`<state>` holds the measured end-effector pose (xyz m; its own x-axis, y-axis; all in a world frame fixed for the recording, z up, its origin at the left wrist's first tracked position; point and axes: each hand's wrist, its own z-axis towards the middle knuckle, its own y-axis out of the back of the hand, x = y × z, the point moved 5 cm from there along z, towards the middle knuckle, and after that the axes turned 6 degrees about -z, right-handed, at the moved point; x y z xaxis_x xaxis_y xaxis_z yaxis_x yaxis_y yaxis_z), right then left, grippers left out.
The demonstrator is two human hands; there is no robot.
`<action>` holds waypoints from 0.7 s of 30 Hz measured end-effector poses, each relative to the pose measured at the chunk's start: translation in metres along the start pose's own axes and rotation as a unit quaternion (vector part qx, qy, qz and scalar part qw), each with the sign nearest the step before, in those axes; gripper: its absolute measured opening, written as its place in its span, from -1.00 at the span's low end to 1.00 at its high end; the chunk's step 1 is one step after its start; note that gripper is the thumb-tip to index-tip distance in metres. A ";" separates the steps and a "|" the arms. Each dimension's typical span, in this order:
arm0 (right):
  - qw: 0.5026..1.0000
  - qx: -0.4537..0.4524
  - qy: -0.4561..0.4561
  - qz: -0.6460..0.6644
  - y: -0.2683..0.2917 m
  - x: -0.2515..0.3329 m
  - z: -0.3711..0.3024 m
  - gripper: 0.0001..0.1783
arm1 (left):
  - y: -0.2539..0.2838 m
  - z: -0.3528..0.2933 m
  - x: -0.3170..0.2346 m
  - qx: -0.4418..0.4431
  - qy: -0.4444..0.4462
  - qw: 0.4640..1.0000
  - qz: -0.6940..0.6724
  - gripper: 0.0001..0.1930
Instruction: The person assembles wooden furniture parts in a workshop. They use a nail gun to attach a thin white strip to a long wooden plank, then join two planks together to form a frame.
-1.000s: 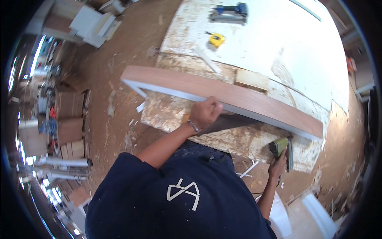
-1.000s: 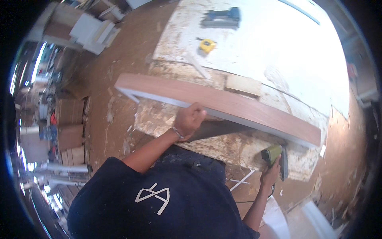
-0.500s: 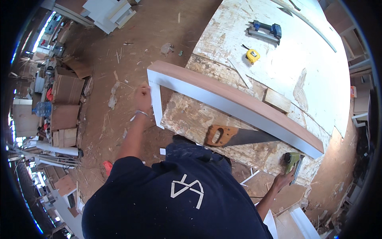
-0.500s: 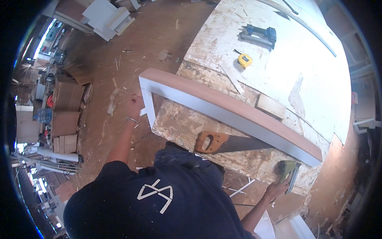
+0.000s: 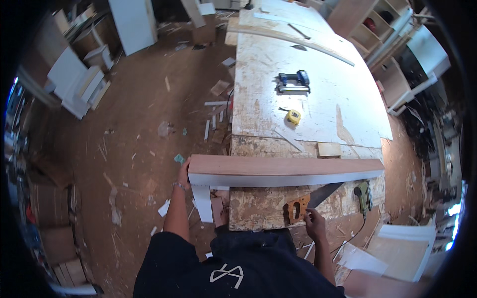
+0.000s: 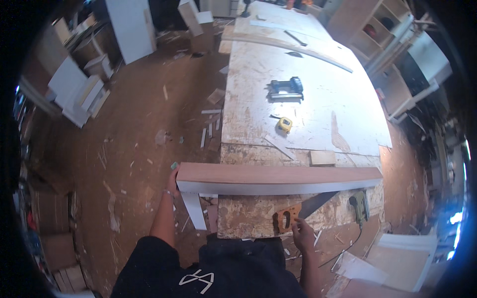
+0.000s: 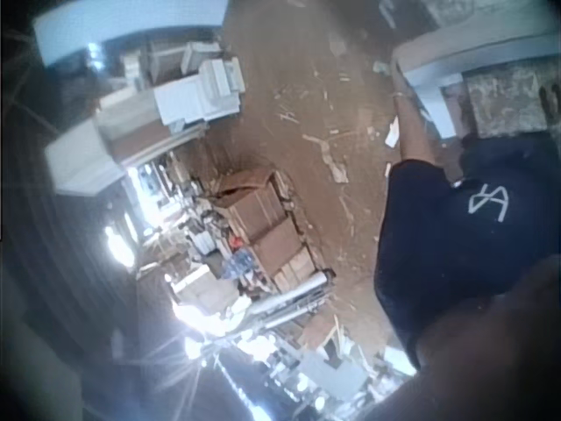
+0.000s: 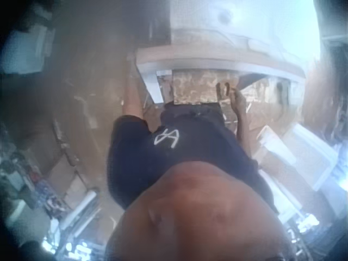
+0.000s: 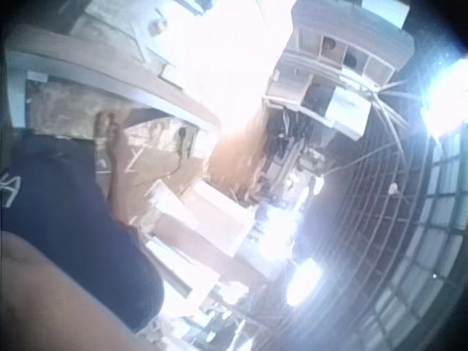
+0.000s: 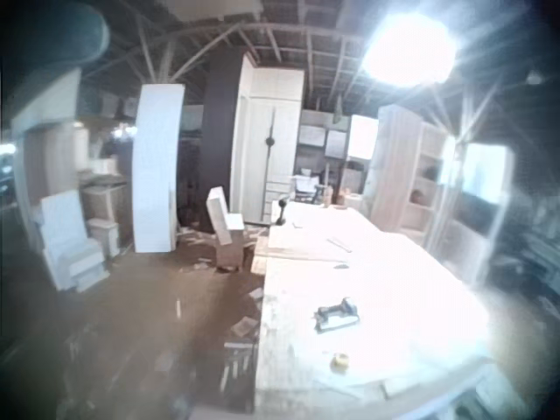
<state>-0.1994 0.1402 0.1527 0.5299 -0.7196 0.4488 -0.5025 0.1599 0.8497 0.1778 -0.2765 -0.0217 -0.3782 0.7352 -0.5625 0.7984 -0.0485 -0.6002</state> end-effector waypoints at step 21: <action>0.974 -0.100 -0.056 0.194 -0.200 0.082 -0.171 -0.65 | 0.028 0.002 -0.048 0.007 -0.011 0.986 0.165 -0.54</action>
<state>0.0614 0.1653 0.0669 0.2427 -0.6455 0.7242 -0.5013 0.5557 0.6633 0.2173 -0.3145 -0.0134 -0.1097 0.6630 -0.7405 0.8728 -0.2922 -0.3910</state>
